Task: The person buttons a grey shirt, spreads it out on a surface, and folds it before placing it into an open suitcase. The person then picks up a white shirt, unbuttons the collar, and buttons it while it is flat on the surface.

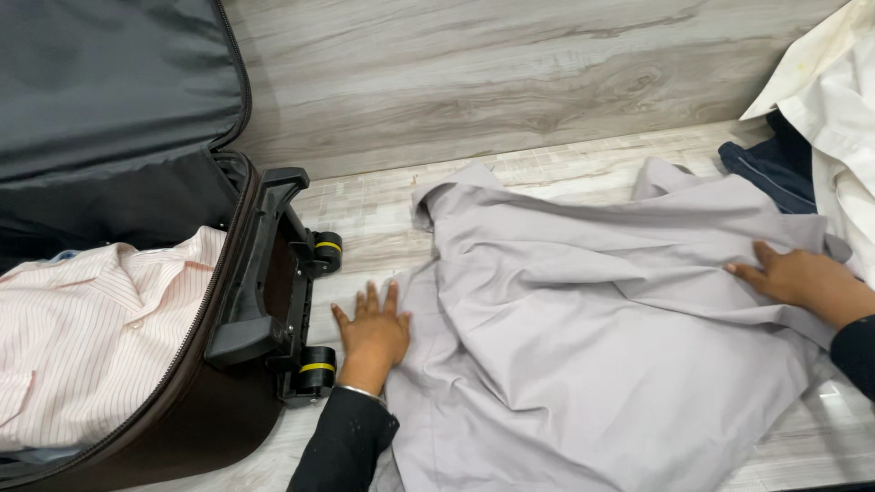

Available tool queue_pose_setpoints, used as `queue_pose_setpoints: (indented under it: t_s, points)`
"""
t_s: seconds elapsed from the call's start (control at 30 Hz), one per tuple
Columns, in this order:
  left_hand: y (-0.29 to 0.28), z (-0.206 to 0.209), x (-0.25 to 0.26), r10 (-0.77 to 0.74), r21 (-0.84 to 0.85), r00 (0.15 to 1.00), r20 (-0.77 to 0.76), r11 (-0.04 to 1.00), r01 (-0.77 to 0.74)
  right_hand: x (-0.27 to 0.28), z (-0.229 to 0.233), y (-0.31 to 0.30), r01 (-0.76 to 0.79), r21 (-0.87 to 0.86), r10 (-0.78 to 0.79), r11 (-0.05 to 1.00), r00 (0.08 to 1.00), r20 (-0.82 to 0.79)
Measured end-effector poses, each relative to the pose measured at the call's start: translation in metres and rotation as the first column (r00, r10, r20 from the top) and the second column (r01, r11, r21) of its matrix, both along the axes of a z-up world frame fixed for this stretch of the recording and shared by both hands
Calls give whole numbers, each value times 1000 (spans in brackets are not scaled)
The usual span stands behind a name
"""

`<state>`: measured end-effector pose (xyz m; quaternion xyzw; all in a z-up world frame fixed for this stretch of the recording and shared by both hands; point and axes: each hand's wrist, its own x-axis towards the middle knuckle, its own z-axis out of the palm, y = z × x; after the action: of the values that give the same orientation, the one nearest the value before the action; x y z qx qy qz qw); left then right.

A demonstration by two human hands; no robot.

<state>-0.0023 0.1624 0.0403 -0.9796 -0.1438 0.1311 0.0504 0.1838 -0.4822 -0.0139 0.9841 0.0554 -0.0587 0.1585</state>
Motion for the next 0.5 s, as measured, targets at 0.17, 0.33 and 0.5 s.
queue_pose_setpoints:
  t_s: [0.17,0.33,0.5]
  points:
    - [-13,14,-19,170,463,961,-220,885,-50,10,22,-17,271,-62,-275,960,960,-61]
    - [-22,7,1,-91,-52,879,468,990,130,-33,77,67,25,322,-111,946,962,250]
    - [-32,-9,58,13,-499,940,340,850,169,-5,43,115,-366,666,299,650,929,219]
